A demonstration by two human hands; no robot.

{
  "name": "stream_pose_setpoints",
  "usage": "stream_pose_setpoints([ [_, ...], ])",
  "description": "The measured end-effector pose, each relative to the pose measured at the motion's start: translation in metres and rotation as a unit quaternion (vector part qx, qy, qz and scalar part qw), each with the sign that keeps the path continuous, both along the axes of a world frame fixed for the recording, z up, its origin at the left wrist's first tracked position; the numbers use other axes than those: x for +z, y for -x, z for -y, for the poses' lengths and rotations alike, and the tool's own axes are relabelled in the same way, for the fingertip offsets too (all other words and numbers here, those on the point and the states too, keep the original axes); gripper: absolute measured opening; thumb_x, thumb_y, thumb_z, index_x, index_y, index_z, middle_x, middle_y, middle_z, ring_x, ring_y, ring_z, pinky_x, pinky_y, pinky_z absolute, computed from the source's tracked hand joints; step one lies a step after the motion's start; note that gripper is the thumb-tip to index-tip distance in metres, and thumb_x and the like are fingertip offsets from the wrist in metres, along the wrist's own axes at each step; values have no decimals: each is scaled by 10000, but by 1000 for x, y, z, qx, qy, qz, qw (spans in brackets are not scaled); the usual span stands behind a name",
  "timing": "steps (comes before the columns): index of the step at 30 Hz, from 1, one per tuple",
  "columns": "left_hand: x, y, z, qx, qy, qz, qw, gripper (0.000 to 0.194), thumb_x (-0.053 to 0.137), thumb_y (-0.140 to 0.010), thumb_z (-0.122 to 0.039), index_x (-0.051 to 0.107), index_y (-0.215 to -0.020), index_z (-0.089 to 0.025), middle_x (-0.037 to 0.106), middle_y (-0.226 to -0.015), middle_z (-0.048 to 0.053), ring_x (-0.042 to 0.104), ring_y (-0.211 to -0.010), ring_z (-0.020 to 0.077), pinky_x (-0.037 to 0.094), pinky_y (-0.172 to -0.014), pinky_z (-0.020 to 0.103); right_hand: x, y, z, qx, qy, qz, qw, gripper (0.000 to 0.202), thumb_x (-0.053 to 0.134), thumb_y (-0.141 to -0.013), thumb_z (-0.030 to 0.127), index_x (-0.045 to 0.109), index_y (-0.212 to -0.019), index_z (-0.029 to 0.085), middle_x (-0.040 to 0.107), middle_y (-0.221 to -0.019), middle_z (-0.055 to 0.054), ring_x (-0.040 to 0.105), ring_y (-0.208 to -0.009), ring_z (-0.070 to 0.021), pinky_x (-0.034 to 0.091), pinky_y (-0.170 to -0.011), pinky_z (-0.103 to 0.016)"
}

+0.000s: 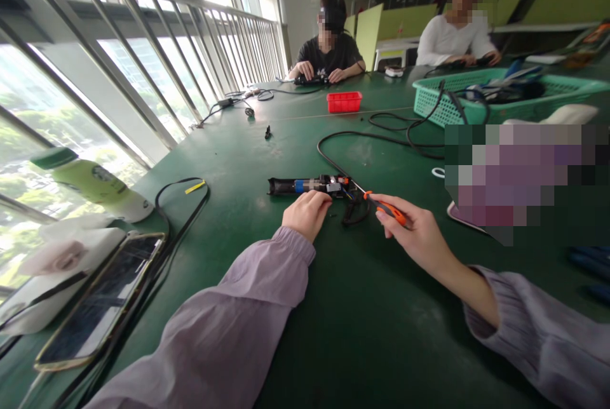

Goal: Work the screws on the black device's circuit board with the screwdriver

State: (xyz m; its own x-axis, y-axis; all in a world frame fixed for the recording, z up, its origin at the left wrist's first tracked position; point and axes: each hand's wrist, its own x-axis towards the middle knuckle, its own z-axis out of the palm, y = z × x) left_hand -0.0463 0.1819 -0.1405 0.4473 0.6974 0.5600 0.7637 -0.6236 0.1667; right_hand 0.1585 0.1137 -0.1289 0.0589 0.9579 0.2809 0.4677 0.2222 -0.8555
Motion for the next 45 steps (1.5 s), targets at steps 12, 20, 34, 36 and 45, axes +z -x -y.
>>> stream_pose_setpoints([
  [12,-2,-7,-35,-26,-94,58,994,229,399,-908,-259,619,-939,-204,653,-903,25,578,-833,110,464,-750,213,-4,1,0,28,-33,41,998,365,552,-789,402,617,-1082,194,550,-782,-14,516,-590,-110,442,-559,-249],
  [20,-6,-8,-39,-42,-106,33,993,254,387,-913,-274,633,-935,-213,654,-894,21,577,-828,107,463,-741,206,-3,1,1,28,-33,41,998,361,553,-791,391,615,-1088,193,545,-781,-9,516,-591,-110,441,-588,-259],
  [34,-7,-7,-41,-41,-127,40,990,257,388,-911,-252,639,-943,-204,646,-885,21,565,-807,104,459,-732,197,-4,1,0,28,-26,31,999,381,556,-784,403,616,-1093,189,552,-782,-17,510,-583,-108,447,-572,-257],
  [36,-7,-6,-41,-46,-134,44,989,251,397,-908,-247,642,-942,-203,645,-876,19,560,-795,101,457,-726,194,-4,1,0,28,-32,33,999,389,559,-780,407,615,-1097,189,548,-773,-14,506,-579,-107,446,-569,-257],
  [45,-12,-5,-43,-50,-140,14,989,265,394,-906,-236,641,-1003,-241,629,-887,9,555,-807,104,454,-698,196,-5,0,-1,36,-26,18,999,389,570,-783,385,613,-1105,172,529,-788,-9,486,-562,-91,440,-556,-250],
])
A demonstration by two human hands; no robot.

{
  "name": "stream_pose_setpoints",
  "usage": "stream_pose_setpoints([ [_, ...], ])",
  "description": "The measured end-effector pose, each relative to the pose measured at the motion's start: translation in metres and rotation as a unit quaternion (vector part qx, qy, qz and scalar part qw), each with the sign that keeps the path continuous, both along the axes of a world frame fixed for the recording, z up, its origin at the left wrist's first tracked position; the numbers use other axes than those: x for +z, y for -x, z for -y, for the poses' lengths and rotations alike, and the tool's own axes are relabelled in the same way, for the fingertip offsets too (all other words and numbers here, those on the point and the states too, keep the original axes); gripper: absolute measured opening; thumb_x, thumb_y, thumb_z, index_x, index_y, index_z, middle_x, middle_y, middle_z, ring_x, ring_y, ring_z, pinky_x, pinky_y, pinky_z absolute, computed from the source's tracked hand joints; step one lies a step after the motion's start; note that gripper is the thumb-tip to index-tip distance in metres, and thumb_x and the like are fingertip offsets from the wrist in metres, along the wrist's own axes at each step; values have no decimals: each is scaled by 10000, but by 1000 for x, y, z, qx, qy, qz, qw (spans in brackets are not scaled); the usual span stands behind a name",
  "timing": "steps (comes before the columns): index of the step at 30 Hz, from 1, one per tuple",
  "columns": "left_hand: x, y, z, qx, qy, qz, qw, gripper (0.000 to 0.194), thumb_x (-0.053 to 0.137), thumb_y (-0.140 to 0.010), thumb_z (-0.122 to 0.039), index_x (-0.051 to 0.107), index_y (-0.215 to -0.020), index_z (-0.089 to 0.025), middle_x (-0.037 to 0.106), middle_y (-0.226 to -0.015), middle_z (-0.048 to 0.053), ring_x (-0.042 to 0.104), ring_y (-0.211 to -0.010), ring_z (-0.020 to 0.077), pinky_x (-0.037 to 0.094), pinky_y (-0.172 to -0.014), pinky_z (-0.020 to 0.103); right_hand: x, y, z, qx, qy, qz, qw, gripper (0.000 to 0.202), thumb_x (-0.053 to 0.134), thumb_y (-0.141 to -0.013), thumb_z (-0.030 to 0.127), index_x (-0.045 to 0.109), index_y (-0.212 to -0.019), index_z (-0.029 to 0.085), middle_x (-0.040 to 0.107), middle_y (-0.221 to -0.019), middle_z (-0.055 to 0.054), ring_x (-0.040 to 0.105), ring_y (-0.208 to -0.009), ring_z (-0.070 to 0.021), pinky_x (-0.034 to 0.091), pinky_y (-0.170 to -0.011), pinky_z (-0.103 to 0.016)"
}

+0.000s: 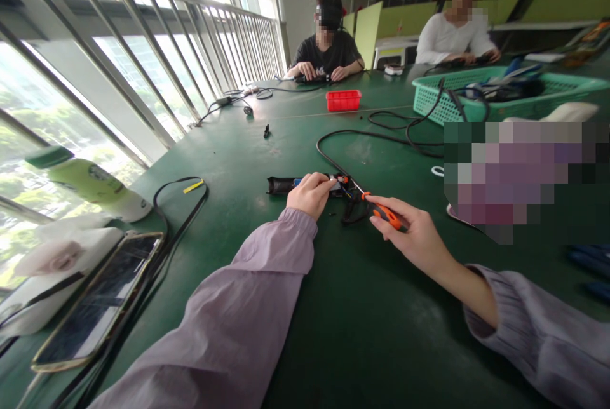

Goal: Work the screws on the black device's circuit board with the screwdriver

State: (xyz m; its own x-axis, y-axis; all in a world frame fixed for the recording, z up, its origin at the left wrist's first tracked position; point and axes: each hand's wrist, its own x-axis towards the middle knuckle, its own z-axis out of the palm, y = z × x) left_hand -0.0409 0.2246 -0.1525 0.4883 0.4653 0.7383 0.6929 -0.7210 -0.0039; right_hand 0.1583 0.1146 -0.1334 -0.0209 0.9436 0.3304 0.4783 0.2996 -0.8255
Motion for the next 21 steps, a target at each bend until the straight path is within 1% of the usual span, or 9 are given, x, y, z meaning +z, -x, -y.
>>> stream_pose_setpoints([
  [3,0,0,0,3,2,-5,1000,266,394,-907,-242,641,-1005,-240,633,-884,9,558,-812,104,455,-697,196,0,0,0,2,1,-1,1000,385,571,-784,379,612,-1106,171,532,-798,-11,487,-566,-92,439,-561,-251],
  [10,4,-3,4,15,25,-7,1000,259,399,-907,-254,655,-944,-242,630,-883,14,546,-805,106,457,-693,208,1,2,0,2,1,-9,1000,385,580,-779,371,612,-1106,171,523,-793,-8,467,-546,-84,427,-548,-247],
  [16,3,-3,2,16,14,-2,1000,259,389,-915,-274,641,-955,-233,637,-872,7,550,-796,101,452,-675,199,0,1,0,3,0,-6,1000,386,577,-781,372,610,-1111,174,513,-776,-4,462,-545,-85,422,-540,-245],
  [21,3,-5,-1,28,16,-5,999,262,387,-915,-278,644,-944,-232,638,-872,5,547,-786,103,451,-670,200,0,1,0,-2,8,-5,1000,398,578,-778,383,609,-1112,169,526,-792,-10,471,-555,-88,432,-551,-248],
])
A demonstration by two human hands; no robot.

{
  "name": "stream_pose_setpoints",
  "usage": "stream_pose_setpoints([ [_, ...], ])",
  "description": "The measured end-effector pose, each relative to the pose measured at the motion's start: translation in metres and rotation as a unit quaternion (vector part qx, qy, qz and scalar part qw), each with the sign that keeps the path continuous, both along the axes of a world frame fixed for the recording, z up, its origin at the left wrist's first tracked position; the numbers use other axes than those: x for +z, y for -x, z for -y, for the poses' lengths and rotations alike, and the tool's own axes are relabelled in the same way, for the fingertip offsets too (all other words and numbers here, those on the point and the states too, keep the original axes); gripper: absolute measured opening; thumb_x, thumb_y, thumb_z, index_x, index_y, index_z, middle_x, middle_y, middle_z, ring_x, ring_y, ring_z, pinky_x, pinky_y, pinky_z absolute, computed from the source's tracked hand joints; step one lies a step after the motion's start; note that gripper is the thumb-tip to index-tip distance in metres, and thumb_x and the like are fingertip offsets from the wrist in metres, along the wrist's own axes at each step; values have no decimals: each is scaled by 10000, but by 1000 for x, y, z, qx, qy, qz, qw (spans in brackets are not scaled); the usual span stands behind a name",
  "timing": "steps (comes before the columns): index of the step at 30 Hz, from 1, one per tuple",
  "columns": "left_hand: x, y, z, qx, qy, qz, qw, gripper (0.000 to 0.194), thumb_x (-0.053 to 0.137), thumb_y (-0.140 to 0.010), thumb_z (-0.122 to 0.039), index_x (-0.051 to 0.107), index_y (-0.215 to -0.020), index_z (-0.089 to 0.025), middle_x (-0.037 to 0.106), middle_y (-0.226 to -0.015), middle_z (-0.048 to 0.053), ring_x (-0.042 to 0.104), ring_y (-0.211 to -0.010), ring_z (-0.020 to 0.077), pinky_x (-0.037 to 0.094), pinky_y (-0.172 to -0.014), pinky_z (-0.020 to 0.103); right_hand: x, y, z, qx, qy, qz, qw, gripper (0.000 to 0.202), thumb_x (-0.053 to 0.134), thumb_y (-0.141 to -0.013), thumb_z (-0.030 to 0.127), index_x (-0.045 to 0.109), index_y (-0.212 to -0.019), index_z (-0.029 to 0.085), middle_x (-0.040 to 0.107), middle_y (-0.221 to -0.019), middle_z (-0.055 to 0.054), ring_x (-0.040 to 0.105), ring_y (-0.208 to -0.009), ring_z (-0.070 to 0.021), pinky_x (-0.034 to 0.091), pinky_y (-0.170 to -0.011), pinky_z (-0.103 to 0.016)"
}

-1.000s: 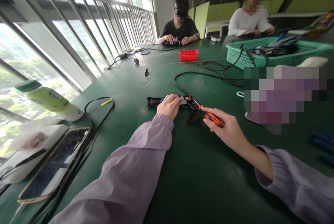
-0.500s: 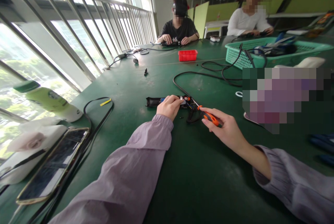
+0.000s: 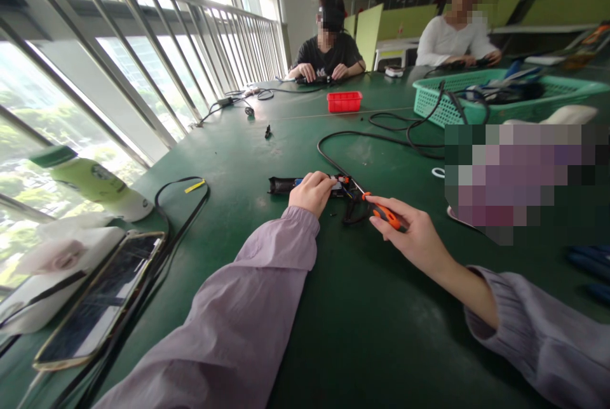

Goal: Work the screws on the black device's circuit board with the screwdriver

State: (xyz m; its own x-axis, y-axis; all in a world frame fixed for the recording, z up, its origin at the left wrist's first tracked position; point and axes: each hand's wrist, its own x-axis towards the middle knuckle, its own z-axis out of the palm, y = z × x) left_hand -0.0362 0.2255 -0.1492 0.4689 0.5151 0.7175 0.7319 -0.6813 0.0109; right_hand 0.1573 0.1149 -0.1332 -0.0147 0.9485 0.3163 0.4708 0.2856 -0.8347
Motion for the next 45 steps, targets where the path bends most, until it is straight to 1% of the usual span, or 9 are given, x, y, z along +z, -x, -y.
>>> stream_pose_setpoints([
  [6,5,3,8,23,31,-5,999,253,424,-892,-312,663,-929,-237,621,-899,26,537,-807,125,457,-720,235,1,0,1,3,2,10,1000,400,568,-785,376,602,-1125,169,513,-781,-6,469,-550,-88,427,-546,-248],
  [12,15,7,33,81,60,-51,994,284,472,-849,-231,590,-1106,-223,583,-1062,55,550,-896,161,443,-796,293,2,-2,1,5,3,12,1000,391,563,-789,381,607,-1115,168,519,-778,-6,481,-564,-92,430,-555,-245],
  [17,12,5,58,100,148,-80,981,251,531,-812,-414,645,-898,-208,607,-889,35,553,-827,185,453,-720,313,1,-3,0,3,-2,23,1000,395,552,-794,389,604,-1125,180,530,-761,-4,478,-544,-90,427,-547,-246],
  [19,8,6,61,85,157,-93,980,184,546,-811,-371,655,-847,-227,610,-859,22,551,-786,173,454,-689,308,1,-4,-1,-5,-5,22,1000,386,535,-804,392,609,-1118,180,543,-738,-5,477,-532,-92,422,-538,-248],
  [22,5,7,58,57,140,-93,984,109,546,-814,-273,648,-798,-235,624,-836,6,555,-754,157,457,-665,292,2,-4,0,-16,-5,16,1000,367,516,-814,390,626,-1084,166,563,-684,-6,476,-501,-94,418,-516,-248],
  [26,8,5,50,37,117,-31,992,82,529,-797,-203,610,-808,-211,636,-796,-1,569,-726,136,466,-666,258,6,-4,2,-25,-25,25,999,320,517,-810,367,651,-1027,174,583,-626,-3,506,-500,-107,421,-503,-244],
  [32,13,2,39,12,33,27,999,110,488,-808,-165,594,-795,-191,654,-790,8,587,-751,132,466,-711,246,8,0,6,8,-63,41,997,247,533,-800,306,660,-963,172,671,-899,-49,613,-741,-155,469,-679,-272],
  [37,12,8,30,11,-18,-11,1000,159,457,-834,-164,612,-806,-187,659,-803,21,580,-756,135,460,-712,250,7,1,7,29,-72,53,996,255,541,-798,301,648,-986,165,666,-906,-49,614,-790,-160,464,-711,-269],
  [45,14,9,24,-11,-89,-117,989,218,410,-887,-188,625,-854,-189,666,-843,34,576,-777,137,453,-707,260,8,1,7,20,-59,64,996,288,534,-801,321,640,-1027,178,609,-756,-10,551,-574,-110,441,-581,-254],
])
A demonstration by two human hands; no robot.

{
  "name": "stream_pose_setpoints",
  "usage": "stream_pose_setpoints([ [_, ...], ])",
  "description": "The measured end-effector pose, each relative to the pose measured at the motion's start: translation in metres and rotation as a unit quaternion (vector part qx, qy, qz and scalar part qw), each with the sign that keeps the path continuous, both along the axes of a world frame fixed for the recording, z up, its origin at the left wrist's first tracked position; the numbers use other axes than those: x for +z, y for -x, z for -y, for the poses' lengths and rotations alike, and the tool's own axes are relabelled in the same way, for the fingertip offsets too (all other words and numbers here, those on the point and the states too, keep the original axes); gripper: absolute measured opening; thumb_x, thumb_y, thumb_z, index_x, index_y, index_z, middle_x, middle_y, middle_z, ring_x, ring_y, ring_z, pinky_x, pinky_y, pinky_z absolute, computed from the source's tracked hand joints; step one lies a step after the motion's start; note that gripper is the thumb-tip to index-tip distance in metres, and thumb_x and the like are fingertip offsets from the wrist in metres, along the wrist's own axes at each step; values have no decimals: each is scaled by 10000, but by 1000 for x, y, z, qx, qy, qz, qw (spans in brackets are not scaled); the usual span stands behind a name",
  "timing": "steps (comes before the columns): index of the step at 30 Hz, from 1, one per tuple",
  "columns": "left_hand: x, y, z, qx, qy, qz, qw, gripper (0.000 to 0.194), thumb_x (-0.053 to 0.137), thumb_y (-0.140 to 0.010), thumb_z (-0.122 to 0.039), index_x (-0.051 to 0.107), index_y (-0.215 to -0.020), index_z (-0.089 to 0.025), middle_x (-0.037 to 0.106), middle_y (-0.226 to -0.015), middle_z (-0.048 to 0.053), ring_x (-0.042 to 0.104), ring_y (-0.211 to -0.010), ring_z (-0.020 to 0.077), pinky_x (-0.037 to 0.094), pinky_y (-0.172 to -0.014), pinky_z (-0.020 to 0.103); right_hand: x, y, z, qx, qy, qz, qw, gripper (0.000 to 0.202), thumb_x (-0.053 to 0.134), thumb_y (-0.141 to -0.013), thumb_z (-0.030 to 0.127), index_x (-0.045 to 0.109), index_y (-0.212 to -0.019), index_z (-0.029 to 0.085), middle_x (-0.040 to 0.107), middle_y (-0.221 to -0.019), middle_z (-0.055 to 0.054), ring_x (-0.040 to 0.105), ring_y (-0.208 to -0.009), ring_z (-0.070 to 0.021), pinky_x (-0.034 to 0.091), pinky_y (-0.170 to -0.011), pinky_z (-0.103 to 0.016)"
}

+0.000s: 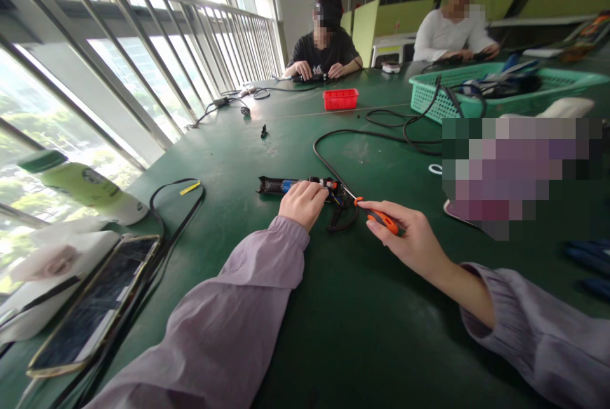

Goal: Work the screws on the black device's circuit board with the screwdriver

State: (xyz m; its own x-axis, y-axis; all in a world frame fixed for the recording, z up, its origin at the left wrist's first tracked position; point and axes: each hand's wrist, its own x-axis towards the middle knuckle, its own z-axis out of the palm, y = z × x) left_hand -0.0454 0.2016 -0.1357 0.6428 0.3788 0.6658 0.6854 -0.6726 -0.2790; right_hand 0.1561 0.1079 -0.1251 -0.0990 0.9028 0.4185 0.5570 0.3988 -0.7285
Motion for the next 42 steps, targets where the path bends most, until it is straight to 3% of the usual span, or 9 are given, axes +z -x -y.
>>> stream_pose_setpoints([
  [17,4,-4,4,-15,31,-39,999,304,323,-920,-165,618,-848,-181,641,-823,57,551,-750,134,435,-681,273,-1,1,-1,1,24,-24,999,321,523,-809,347,634,-1060,181,575,-714,-8,519,-527,-96,429,-503,-236],
  [22,6,-5,5,-9,39,-29,999,244,396,-878,-159,631,-826,-200,631,-858,59,548,-804,157,419,-735,322,-5,1,-1,-10,25,-44,999,320,503,-824,352,623,-1073,191,590,-700,-13,534,-537,-112,445,-527,-251],
  [26,6,7,0,45,68,44,996,200,512,-809,-276,628,-966,-231,613,-992,63,542,-909,198,419,-806,357,-6,-1,0,-52,-12,-91,994,271,500,-830,322,599,-1052,203,607,-798,-28,531,-564,-113,460,-574,-269],
  [31,-1,27,-18,104,173,81,976,565,588,-723,-482,500,-1203,-197,577,-1150,85,498,-1077,254,270,-1030,470,-8,-3,3,-86,-92,-161,979,192,530,-814,266,542,-998,208,559,-905,-35,551,-667,-123,467,-643,-288],
  [34,-5,31,-24,110,215,67,968,560,572,-727,-529,524,-1170,-189,600,-1078,83,509,-1040,257,292,-1010,465,-9,-2,5,-63,-106,-162,979,169,517,-825,248,530,-990,216,534,-897,-31,562,-698,-133,462,-640,-293],
  [38,-4,30,-22,113,214,61,968,498,576,-718,-556,568,-1084,-218,599,-982,65,509,-976,252,360,-920,421,-11,-1,6,-28,-112,-147,982,164,515,-830,241,525,-991,220,526,-864,-23,564,-714,-139,457,-646,-298],
  [42,-2,30,-20,120,214,52,968,487,591,-707,-566,576,-1049,-221,591,-952,60,510,-938,244,382,-867,390,-11,0,6,-34,-95,-151,983,167,513,-837,249,525,-1000,221,520,-866,-18,551,-666,-116,450,-597,-269],
])
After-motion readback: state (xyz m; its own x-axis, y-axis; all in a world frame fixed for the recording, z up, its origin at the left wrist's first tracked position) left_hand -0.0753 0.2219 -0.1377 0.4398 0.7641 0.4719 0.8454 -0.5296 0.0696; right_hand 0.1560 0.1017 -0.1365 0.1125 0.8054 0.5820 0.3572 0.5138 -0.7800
